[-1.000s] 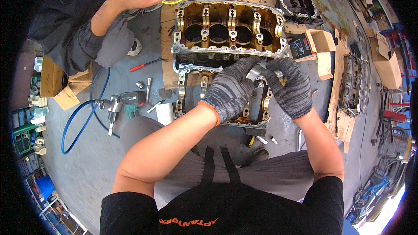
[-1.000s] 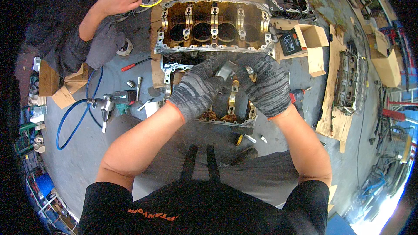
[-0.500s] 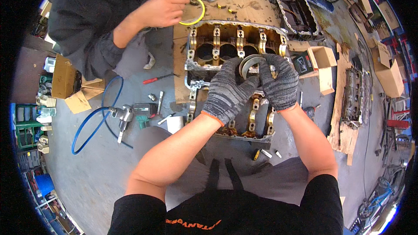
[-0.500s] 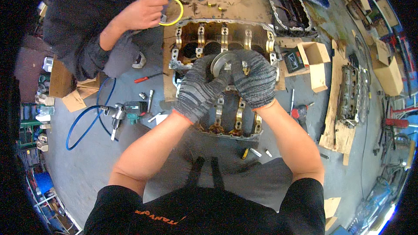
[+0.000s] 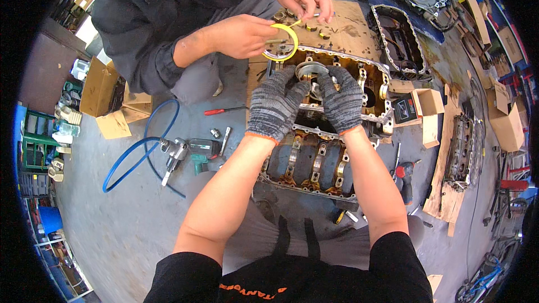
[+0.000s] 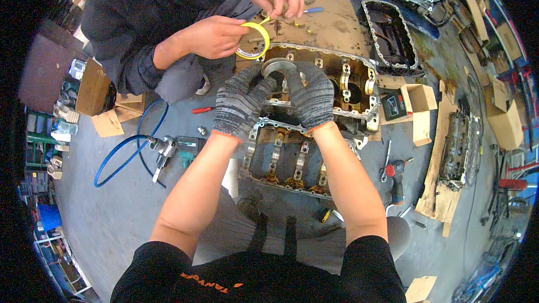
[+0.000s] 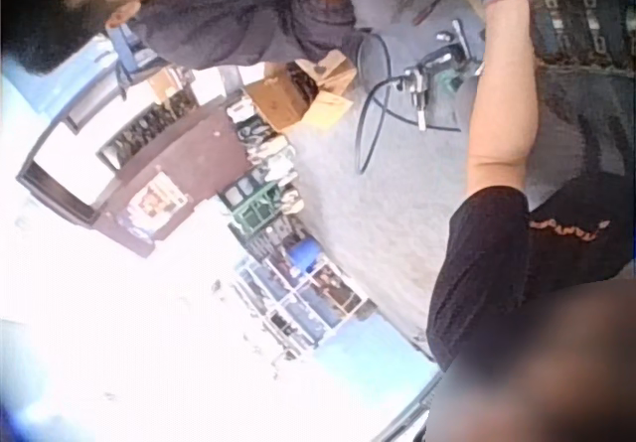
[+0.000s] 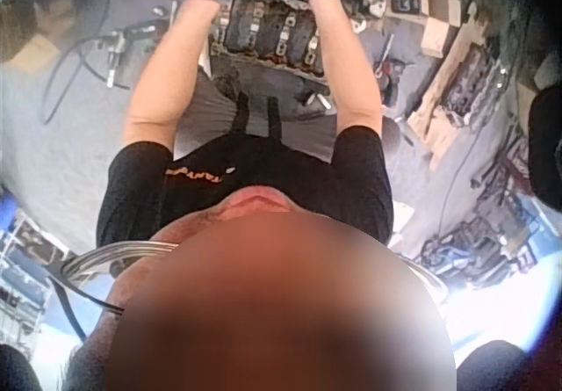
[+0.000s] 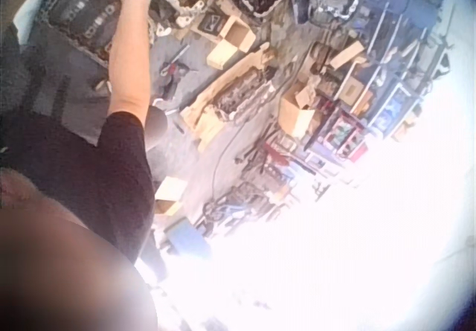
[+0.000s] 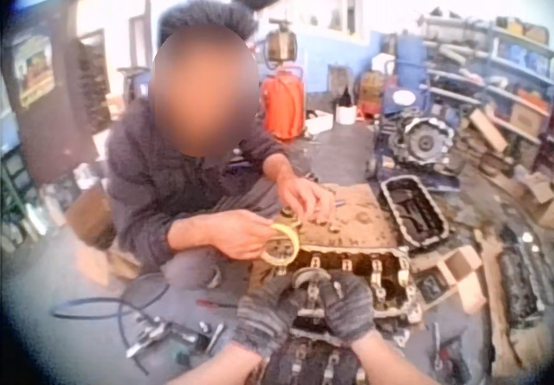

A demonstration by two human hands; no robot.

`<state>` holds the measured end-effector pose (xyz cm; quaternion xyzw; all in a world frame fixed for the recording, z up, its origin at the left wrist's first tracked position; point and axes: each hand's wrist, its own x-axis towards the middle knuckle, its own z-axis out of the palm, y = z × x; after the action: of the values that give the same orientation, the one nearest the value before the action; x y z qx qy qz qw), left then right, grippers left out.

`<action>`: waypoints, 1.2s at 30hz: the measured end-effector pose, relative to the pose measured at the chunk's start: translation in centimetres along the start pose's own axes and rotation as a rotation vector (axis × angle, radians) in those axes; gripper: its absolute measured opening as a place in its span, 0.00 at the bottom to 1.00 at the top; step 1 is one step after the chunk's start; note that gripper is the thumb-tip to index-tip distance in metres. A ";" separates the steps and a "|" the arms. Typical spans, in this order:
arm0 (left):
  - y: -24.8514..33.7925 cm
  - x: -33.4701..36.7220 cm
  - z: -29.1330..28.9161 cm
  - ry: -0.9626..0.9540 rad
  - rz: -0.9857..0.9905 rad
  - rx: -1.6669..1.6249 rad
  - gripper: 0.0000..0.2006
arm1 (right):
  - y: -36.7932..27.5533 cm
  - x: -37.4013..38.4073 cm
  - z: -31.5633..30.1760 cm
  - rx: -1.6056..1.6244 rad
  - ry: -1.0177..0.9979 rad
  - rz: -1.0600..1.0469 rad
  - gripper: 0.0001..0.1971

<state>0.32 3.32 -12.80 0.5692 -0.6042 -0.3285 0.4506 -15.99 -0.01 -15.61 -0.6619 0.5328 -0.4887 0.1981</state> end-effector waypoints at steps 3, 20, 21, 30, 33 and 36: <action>-0.8 0.2 -1.2 0.033 0.057 0.110 0.16 | 0.3 1.0 0.0 0.141 -0.233 0.135 0.12; -1.2 0.1 -3.7 0.097 0.169 0.464 0.14 | 3.2 1.6 3.2 -0.008 -0.393 -0.329 0.17; -1.3 0.2 -3.7 0.091 0.151 0.453 0.14 | 3.5 1.6 3.2 -0.042 -0.437 -0.323 0.17; -1.3 0.7 -4.1 0.088 0.130 0.494 0.14 | 3.0 3.1 3.2 -0.481 -0.431 -0.473 0.20; -1.3 0.7 -4.0 0.118 0.205 0.495 0.14 | 2.5 3.2 3.2 -0.419 -0.275 -0.648 0.16; -1.3 0.6 -3.9 0.143 0.233 0.464 0.14 | 2.3 3.2 3.3 -0.344 -0.274 -0.597 0.17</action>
<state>4.42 2.97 -12.37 0.6056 -0.6914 -0.0861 0.3846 -14.46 -4.58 -17.47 -0.8710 0.3591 -0.3352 0.0019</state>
